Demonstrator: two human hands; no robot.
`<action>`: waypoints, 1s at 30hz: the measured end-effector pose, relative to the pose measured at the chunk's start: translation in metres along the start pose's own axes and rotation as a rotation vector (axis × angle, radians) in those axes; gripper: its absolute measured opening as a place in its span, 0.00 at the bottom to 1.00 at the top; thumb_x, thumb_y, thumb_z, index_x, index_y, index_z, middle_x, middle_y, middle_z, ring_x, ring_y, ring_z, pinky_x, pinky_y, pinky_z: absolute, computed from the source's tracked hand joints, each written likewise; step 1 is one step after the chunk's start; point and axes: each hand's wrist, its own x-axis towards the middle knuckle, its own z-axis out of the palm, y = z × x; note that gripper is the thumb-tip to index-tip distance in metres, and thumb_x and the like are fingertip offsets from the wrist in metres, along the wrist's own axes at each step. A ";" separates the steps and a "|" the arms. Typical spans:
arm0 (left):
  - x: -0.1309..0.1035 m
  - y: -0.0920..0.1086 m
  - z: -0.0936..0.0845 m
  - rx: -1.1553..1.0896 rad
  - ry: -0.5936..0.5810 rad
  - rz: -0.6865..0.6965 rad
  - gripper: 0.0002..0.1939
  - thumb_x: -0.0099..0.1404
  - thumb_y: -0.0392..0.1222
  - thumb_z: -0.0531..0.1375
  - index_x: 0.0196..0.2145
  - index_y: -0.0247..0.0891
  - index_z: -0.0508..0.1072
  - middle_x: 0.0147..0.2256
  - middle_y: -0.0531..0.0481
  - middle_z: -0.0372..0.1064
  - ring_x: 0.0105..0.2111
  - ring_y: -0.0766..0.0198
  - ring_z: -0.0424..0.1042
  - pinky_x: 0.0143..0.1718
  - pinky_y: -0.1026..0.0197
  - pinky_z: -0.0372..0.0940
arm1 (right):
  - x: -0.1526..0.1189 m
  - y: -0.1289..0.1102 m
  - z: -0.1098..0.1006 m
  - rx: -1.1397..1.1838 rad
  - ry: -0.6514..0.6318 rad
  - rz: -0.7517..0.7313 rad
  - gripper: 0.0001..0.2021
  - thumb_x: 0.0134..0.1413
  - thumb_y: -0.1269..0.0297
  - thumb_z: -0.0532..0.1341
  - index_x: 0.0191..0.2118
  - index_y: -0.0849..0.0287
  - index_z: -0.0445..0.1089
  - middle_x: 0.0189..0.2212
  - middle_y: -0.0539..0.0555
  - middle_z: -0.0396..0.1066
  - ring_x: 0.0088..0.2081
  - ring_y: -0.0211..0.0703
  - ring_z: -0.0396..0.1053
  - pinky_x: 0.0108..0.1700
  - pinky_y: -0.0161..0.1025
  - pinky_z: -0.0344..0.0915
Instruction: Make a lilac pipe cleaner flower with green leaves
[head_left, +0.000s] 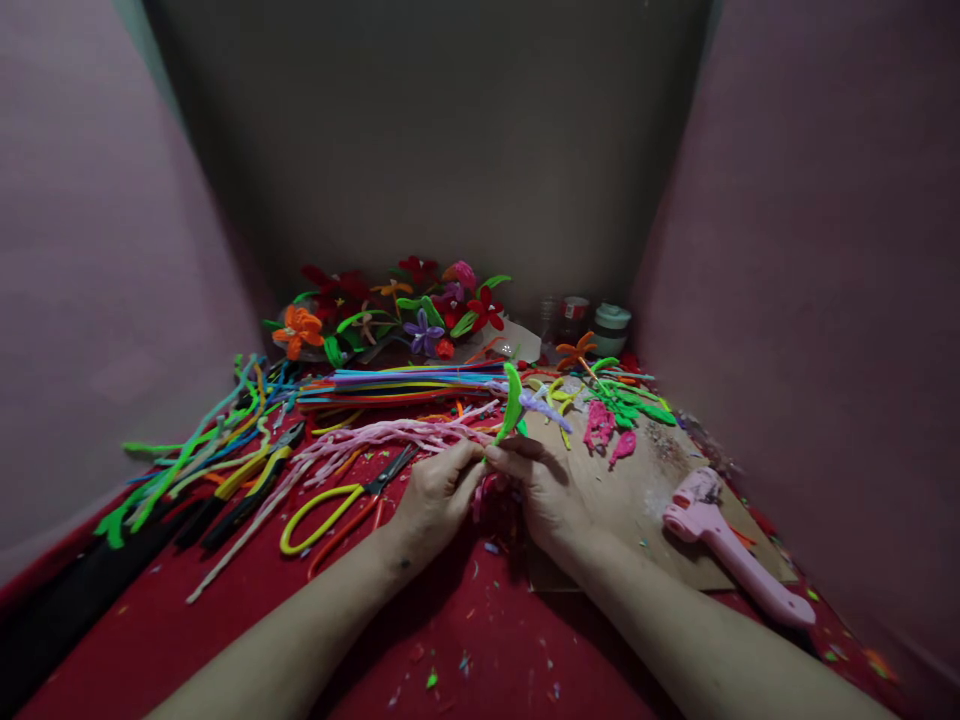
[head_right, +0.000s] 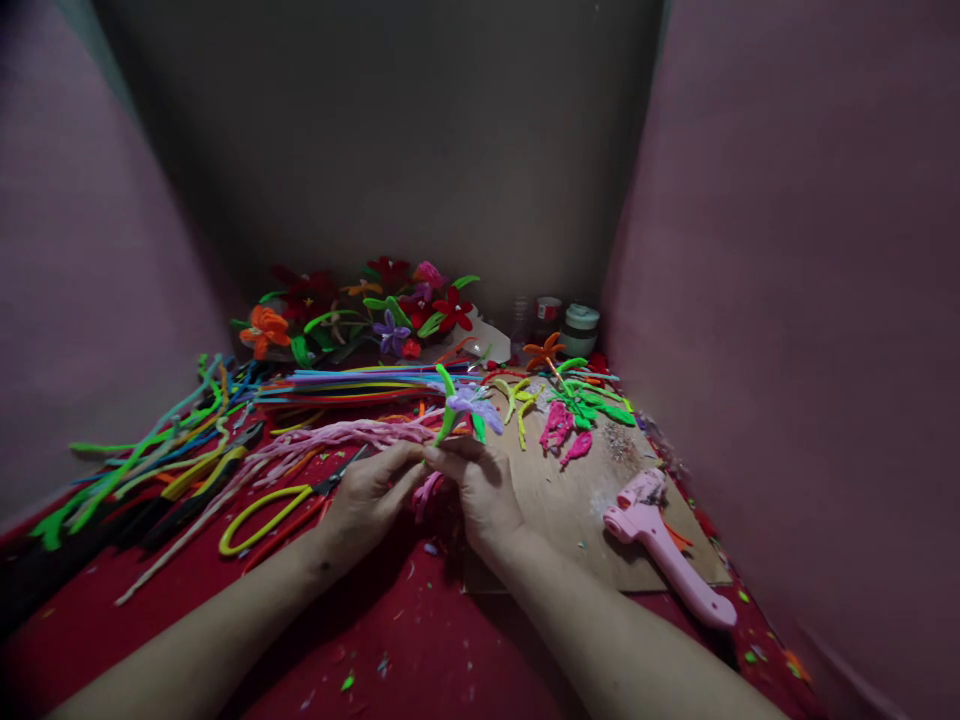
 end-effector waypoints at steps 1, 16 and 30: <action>0.000 -0.001 0.001 0.007 0.003 0.004 0.06 0.61 0.36 0.54 0.32 0.37 0.72 0.28 0.53 0.69 0.27 0.69 0.66 0.33 0.66 0.60 | 0.000 -0.001 0.000 -0.005 -0.011 -0.007 0.05 0.40 0.66 0.67 0.28 0.58 0.76 0.21 0.47 0.71 0.25 0.38 0.65 0.32 0.36 0.59; 0.009 0.001 -0.003 -0.871 -0.153 -0.509 0.11 0.59 0.43 0.60 0.26 0.34 0.64 0.17 0.59 0.57 0.14 0.78 0.45 0.16 0.71 0.42 | 0.000 -0.007 0.005 0.081 -0.080 0.041 0.07 0.40 0.68 0.67 0.30 0.58 0.76 0.22 0.48 0.72 0.26 0.39 0.67 0.36 0.39 0.63; 0.009 0.005 -0.013 -0.903 -0.264 -0.484 0.09 0.58 0.44 0.60 0.31 0.35 0.68 0.17 0.60 0.52 0.15 0.77 0.46 0.16 0.72 0.45 | -0.003 -0.009 0.006 0.017 -0.015 -0.050 0.04 0.38 0.69 0.68 0.27 0.56 0.76 0.25 0.47 0.71 0.30 0.39 0.66 0.39 0.38 0.62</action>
